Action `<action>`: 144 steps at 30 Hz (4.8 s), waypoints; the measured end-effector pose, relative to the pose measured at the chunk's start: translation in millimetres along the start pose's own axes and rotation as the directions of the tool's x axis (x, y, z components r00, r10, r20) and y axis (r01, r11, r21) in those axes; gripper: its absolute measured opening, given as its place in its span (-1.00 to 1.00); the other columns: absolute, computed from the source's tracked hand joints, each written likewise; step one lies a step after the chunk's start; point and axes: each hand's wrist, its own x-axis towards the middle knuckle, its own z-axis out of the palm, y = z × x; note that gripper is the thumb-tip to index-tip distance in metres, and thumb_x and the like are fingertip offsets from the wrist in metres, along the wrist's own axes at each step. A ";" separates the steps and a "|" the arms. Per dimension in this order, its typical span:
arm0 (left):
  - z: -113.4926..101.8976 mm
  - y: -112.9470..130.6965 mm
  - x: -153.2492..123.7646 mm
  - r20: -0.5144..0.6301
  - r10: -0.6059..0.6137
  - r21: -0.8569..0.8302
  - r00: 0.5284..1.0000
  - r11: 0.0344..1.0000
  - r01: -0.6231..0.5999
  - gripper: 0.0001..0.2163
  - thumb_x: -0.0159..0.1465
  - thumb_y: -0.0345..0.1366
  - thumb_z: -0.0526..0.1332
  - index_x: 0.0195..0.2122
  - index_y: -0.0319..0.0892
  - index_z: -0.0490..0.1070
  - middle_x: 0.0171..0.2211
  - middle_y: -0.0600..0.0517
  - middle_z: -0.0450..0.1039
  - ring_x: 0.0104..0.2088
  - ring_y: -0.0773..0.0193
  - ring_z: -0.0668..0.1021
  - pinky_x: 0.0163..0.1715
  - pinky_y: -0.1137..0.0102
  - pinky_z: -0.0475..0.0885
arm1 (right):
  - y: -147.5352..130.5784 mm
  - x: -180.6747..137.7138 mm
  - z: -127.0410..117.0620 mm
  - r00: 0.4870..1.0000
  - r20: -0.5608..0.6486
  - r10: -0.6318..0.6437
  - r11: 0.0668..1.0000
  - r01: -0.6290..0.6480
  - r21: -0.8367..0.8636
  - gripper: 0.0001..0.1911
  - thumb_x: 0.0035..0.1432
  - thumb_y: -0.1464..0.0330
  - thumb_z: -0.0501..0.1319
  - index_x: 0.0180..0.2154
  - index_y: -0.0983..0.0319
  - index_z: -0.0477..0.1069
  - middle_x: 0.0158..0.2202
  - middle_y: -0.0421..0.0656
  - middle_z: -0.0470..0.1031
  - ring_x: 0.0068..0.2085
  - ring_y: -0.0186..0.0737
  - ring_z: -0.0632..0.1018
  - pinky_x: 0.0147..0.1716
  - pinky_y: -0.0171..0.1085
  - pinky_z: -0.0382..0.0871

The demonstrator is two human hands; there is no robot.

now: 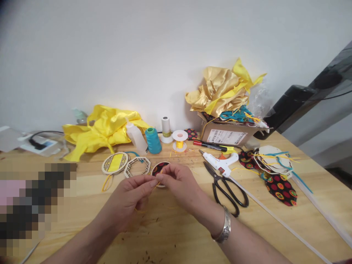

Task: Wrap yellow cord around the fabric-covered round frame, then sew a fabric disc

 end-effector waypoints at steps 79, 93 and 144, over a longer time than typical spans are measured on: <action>1.9 7.3 -6.4 -0.027 0.212 0.321 0.977 0.927 -0.192 -0.85 0.13 -0.28 0.20 -0.37 -0.09 0.58 -0.61 0.11 0.44 -0.65 0.43 0.26 -0.67 0.52 0.08 | 1.9 2.8 -5.3 0.997 0.076 -0.032 0.998 0.036 -0.056 -0.92 0.00 0.44 0.15 -0.51 0.26 0.33 -0.59 -0.28 0.33 -0.53 -0.42 0.32 -0.53 -0.41 0.17; -2.5 5.8 -3.2 0.013 0.147 0.182 0.989 0.972 -0.147 -0.90 0.08 -0.31 0.25 -0.50 -0.16 0.55 -0.63 0.15 0.37 -0.68 0.52 0.17 -0.70 0.57 0.05 | -1.4 3.3 -5.3 0.993 0.111 0.028 0.999 -0.026 -0.018 -0.93 -0.01 0.43 0.19 -0.50 0.28 0.34 -0.64 -0.32 0.30 -0.63 -0.50 0.24 -0.64 -0.46 0.08; 3.9 7.9 -4.9 -0.078 0.096 0.104 0.992 0.991 -0.088 -0.89 0.05 -0.26 0.26 -0.49 -0.16 0.55 -0.75 0.19 0.19 -0.70 0.49 0.14 -0.73 0.57 0.03 | 1.4 -3.7 2.3 0.995 0.018 -0.100 0.989 0.101 -0.112 -0.85 0.08 0.34 0.15 -0.48 0.27 0.28 -0.59 -0.30 0.24 -0.58 -0.46 0.23 -0.62 -0.43 0.12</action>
